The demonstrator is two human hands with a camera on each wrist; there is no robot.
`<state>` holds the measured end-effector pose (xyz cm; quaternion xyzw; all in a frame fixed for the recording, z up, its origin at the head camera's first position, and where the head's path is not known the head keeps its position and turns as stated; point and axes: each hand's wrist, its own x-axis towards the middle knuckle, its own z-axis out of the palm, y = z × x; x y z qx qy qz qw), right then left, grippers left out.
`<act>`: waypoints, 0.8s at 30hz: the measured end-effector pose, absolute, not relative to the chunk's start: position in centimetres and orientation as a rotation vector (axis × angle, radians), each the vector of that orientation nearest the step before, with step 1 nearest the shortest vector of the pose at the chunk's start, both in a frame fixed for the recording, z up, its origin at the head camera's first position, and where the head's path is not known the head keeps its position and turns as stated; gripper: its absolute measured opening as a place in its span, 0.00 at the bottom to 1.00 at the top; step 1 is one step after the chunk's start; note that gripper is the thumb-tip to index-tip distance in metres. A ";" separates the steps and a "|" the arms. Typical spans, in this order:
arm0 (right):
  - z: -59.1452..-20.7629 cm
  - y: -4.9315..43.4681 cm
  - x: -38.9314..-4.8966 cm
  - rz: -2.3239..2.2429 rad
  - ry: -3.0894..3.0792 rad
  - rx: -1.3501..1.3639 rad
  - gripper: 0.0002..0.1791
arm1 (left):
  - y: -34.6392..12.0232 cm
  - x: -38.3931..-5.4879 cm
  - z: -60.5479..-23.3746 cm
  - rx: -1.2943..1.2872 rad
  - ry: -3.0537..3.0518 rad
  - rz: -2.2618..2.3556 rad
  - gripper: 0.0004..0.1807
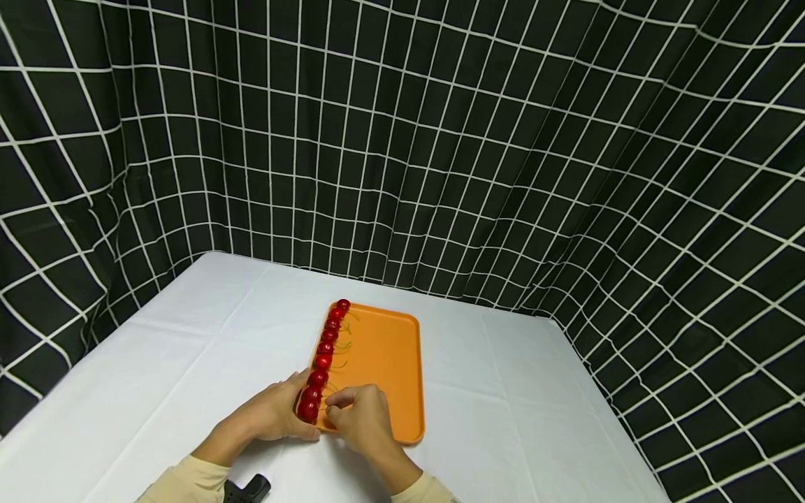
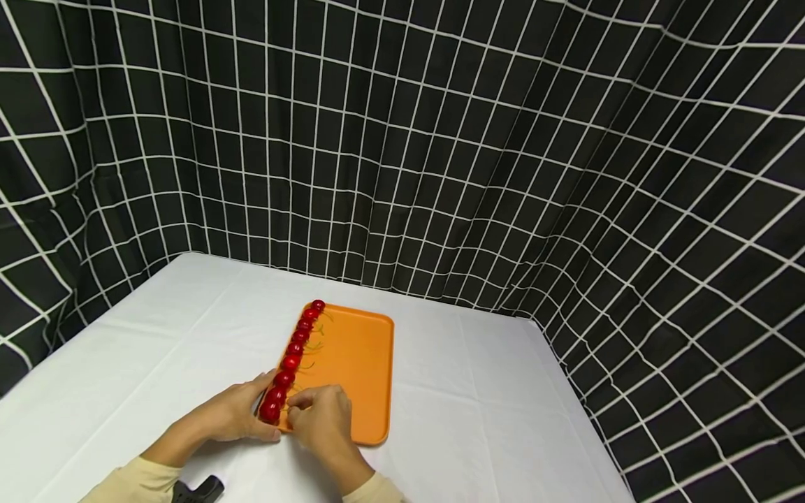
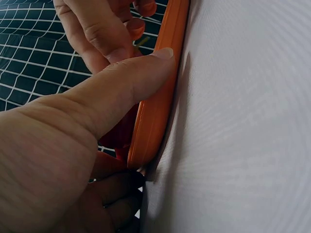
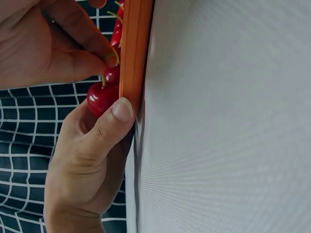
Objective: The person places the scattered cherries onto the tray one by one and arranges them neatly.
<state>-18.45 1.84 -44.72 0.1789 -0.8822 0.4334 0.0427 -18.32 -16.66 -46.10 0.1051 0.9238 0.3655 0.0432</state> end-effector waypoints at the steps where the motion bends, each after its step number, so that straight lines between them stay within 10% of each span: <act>1: -44.8 1.8 -18.4 1.305 -2.706 0.547 0.04 | -16.7 -18.3 -46.1 0.320 2.828 1.116 0.62; 24: -44.9 1.5 -18.1 1.165 -2.768 0.547 0.05 | -16.6 -18.4 -46.1 0.335 2.826 1.158 0.61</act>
